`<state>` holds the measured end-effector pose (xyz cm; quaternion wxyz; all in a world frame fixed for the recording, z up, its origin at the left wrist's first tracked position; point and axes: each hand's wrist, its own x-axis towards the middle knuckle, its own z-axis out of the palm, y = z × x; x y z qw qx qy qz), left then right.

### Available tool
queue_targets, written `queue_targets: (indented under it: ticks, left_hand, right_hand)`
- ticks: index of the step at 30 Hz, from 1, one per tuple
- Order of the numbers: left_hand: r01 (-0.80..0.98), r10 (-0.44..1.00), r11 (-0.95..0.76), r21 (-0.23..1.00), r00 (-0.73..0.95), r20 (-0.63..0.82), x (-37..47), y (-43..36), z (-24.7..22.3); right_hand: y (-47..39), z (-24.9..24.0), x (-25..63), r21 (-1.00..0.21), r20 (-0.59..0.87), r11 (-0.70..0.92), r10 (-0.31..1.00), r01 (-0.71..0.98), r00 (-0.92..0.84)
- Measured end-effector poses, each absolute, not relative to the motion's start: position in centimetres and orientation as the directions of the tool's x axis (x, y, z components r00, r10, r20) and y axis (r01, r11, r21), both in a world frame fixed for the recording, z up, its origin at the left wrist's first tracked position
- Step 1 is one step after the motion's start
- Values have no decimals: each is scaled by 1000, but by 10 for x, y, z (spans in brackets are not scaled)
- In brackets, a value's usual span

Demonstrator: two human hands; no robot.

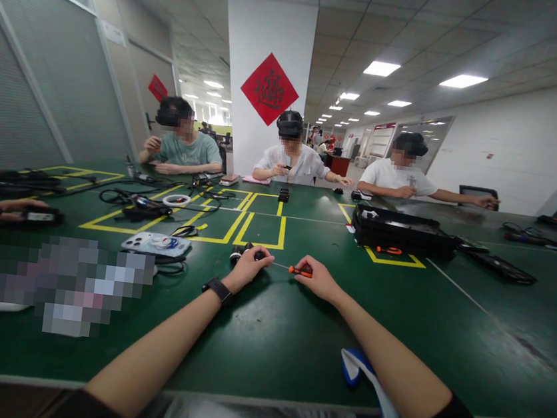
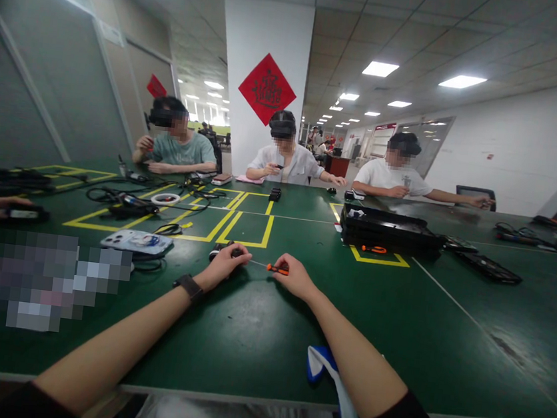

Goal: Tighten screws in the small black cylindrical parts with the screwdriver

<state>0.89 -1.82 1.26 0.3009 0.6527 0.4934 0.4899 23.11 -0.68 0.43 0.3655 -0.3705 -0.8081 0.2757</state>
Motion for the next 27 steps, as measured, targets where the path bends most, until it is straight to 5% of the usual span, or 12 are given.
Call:
queue_targets:
  ticks: [4,13,27]
  left_hand:
    - [350,943,-324,879,43,331,9,-19,13]
    - [365,949,-304,880,33,314,10,-20,15]
    - [364,941,-327,872,39,337,10,-20,15]
  right_hand:
    - [-5,6,231,-747,354,534,823,396,-444]
    - [-1,10,232,-615,388,621,775,486,-499]
    - [-5,6,232,-688,388,576,806,441,-448]
